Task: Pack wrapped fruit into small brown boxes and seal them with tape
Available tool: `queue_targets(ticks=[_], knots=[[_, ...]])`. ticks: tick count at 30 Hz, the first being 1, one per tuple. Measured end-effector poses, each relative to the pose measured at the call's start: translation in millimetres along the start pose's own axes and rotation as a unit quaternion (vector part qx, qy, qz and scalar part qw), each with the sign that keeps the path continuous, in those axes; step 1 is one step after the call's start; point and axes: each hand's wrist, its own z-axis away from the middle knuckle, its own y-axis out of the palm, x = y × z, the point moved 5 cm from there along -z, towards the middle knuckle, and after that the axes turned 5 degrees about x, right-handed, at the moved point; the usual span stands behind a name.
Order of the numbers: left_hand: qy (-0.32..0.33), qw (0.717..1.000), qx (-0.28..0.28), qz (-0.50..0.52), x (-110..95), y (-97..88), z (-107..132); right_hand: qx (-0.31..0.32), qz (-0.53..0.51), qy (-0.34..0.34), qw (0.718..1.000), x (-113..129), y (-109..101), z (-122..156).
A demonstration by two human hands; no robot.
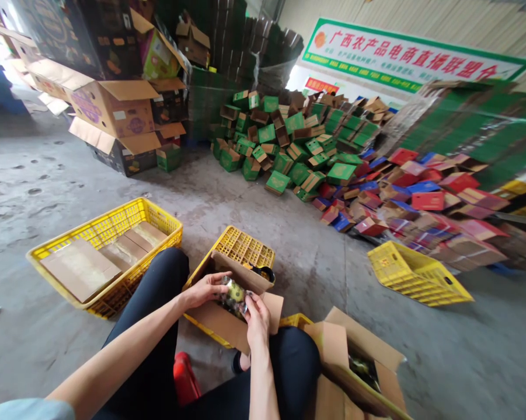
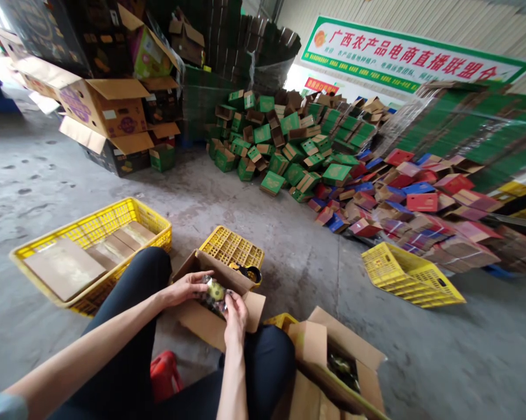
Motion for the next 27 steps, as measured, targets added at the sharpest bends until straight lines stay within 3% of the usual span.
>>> queue_targets(ticks=[6, 13, 19, 22, 24, 27], knots=[[0.004, 0.998, -0.029, -0.052, 3, -1.8, -2, -0.013, -0.01, -0.017, 1.0, 8, 2, 1], [0.009, 0.999, -0.007, -0.043, 4, 1.5, -6, -0.028, -0.009, -0.019, 0.999, 10, 1, -1], [-0.1, 0.991, -0.084, 0.026, 17, -12.1, -5, -0.011, -0.001, -0.065, 0.998, 22, -1, 0], [-0.149, 0.987, -0.056, 0.025, 21, -9.9, -3, 0.045, 0.041, -0.08, 0.995, 25, 6, 5], [-0.123, 0.991, -0.04, 0.018, 16, -7.8, -2, 0.072, 0.061, -0.086, 0.992, 25, 10, 7], [-0.052, 0.997, -0.045, 0.029, 7, -8.1, -3, 0.065, 0.028, -0.066, 0.995, 23, 10, 6]])
